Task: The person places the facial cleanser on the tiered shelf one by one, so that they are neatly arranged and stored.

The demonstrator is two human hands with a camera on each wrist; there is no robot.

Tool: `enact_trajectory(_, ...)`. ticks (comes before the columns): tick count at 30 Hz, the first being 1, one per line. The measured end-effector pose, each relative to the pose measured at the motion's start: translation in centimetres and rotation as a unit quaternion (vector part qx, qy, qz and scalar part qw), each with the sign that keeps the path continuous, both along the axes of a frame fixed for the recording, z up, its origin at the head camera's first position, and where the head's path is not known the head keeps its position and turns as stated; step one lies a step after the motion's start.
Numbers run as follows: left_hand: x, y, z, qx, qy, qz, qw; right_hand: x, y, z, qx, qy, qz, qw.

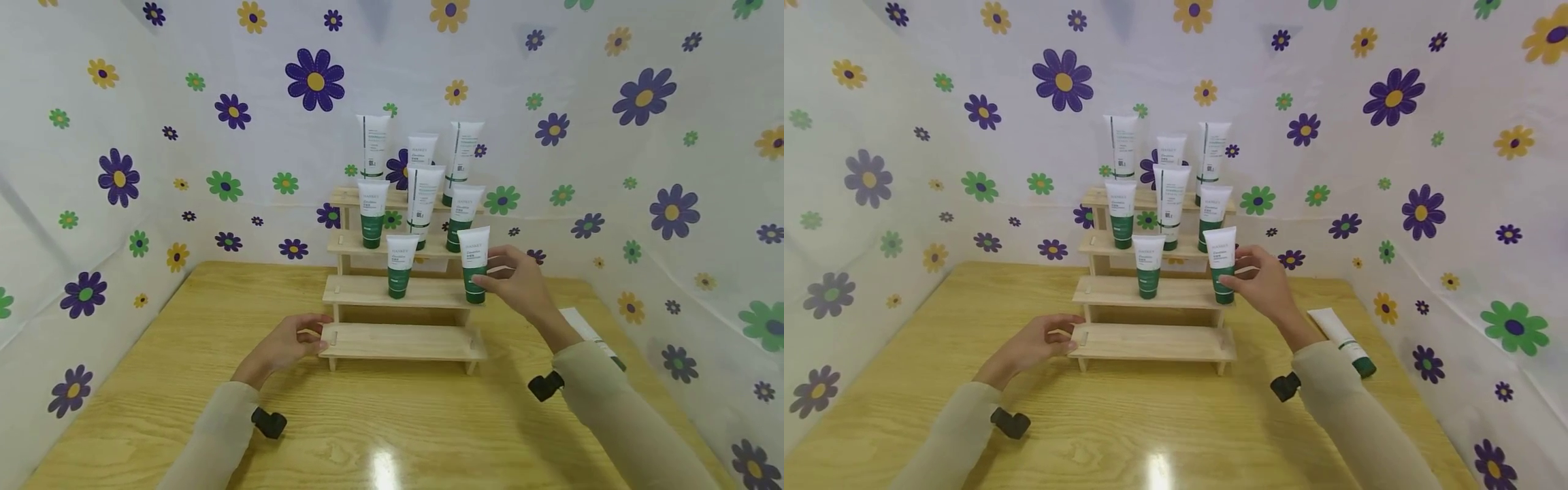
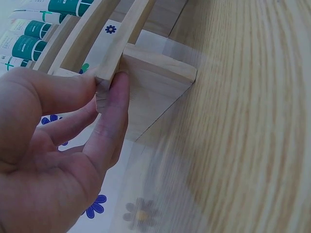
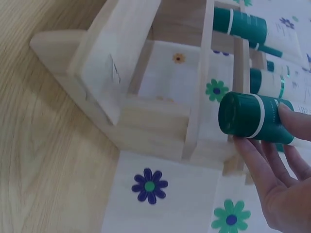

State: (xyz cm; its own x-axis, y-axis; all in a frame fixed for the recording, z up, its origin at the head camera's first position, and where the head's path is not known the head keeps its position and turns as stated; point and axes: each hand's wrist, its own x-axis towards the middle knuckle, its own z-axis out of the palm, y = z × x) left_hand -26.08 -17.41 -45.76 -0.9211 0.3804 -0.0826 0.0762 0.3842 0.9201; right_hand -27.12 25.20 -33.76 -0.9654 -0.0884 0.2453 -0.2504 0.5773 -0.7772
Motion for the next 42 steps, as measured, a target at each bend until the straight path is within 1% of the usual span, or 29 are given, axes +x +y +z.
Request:
enact_trajectory(3,0.1,-0.1,0.0,-0.002,-0.001,0.004,1.0000,-0.4,-1.4,-0.6,-0.011,0.006,-0.006,0.9999)
enact_trajectory(4,0.1,-0.1,0.0,-0.002,0.001,0.001,1.0000,-0.5,-1.8,-0.8,-0.015,0.007,-0.010,0.9998)
enact_trajectory(8,0.3,0.0,0.0,-0.003,-0.004,0.004,1.0000,-0.9,-3.0,-1.5,-0.030,0.010,-0.020,0.9993)
enact_trajectory(10,0.3,0.0,0.0,-0.004,-0.001,0.001,1.0000,-1.1,-3.4,-1.9,-0.039,0.014,-0.019,0.9990)
enact_trajectory(14,0.3,0.1,0.0,-0.002,-0.004,0.004,1.0000,-1.2,-4.0,-2.6,-0.050,0.024,-0.019,0.9983)
enact_trajectory(16,0.3,0.0,0.0,-0.004,0.001,-0.001,1.0000,-1.2,-4.3,-3.0,-0.056,0.028,-0.018,0.9978)
enact_trajectory(18,0.4,0.1,0.0,-0.004,-0.001,0.002,1.0000,-1.2,-4.6,-3.2,-0.061,0.033,-0.014,0.9975)
enact_trajectory(24,0.4,0.1,0.0,-0.004,0.000,0.006,1.0000,-1.2,-5.3,-3.3,-0.074,0.061,0.007,0.9954)
enact_trajectory(26,0.3,0.0,-0.1,-0.004,0.004,0.002,1.0000,-1.3,-5.5,-3.3,-0.080,0.067,0.013,0.9944)
enact_trajectory(29,0.2,0.0,-0.2,-0.001,0.006,-0.001,1.0000,-1.3,-5.6,-3.3,-0.079,0.067,0.015,0.9945)
enact_trajectory(34,0.1,0.0,-0.1,0.004,0.006,-0.005,1.0000,-1.3,-5.7,-3.5,-0.072,0.060,0.008,0.9956)
enact_trajectory(39,0.1,0.0,0.1,-0.001,0.007,-0.001,1.0000,-1.3,-5.9,-3.6,-0.059,0.070,0.012,0.9957)
enact_trajectory(42,0.1,0.1,0.2,-0.002,0.013,-0.007,0.9999,-1.3,-6.0,-3.5,-0.052,0.073,0.013,0.9959)
